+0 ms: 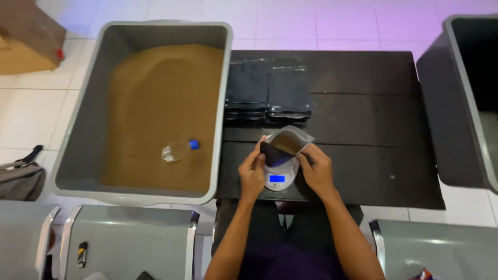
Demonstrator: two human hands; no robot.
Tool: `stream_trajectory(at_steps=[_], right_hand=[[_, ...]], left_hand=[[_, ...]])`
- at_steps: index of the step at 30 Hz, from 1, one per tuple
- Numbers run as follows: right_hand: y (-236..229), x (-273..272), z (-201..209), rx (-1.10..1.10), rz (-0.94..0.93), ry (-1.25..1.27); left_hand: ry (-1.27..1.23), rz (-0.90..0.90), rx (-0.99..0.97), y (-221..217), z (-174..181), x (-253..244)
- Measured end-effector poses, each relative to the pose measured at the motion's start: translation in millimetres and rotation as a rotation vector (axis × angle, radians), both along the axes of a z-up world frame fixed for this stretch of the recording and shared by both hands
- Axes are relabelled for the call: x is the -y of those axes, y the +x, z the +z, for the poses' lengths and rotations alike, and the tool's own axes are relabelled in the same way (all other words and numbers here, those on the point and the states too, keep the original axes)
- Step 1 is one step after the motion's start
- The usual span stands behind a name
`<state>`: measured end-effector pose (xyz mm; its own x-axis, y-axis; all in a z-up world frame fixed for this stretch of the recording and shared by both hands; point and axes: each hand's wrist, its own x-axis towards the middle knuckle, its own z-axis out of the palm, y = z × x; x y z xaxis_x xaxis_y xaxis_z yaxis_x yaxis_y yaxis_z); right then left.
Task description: The person scoops a brown granular material from a large bin into black pouches using a cut plastic bottle as a scoop. They weigh each pouch on a digital scale, adjust the contents, and then fold the top of the pouch closed before placing it in a bin.
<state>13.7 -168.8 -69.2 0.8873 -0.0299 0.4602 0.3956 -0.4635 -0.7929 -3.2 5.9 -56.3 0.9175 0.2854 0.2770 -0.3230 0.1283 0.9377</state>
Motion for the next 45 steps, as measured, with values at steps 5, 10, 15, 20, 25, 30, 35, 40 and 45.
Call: stream_trajectory(at_steps=[5, 10, 15, 20, 25, 30, 35, 40, 45], right_hand=[[-8, 9, -5, -0.021, 0.003, 0.025], [7, 19, -4, -0.020, 0.054, 0.216], [20, 24, -27, -0.139, 0.000, 0.575], [13, 29, -41, -0.134, 0.030, 0.426], [9, 26, -34, -0.110, 0.068, 0.328], [11, 21, -35, -0.043, 0.078, 0.340], [11, 26, -35, 0.085, 0.082, 0.157], [10, 17, -42, 0.196, 0.096, 0.051], [-6, -3, 39, 0.247, 0.139, 0.053]], left_hand=[[-0.011, -0.042, 0.034, 0, -33, -12], [-0.110, -0.067, 0.170, 19, -25, -29], [-0.337, -0.035, -0.023, 35, -53, -41], [-0.322, -0.008, -0.050, 29, -50, -37], [-0.298, -0.007, -0.013, 28, -50, -36], [-0.070, 0.017, 0.130, 18, -23, -34], [0.333, 0.176, 0.316, 9, -11, -26], [0.421, 0.238, 0.421, 8, -10, -9], [-0.038, 0.226, 0.051, 11, -49, -6]])
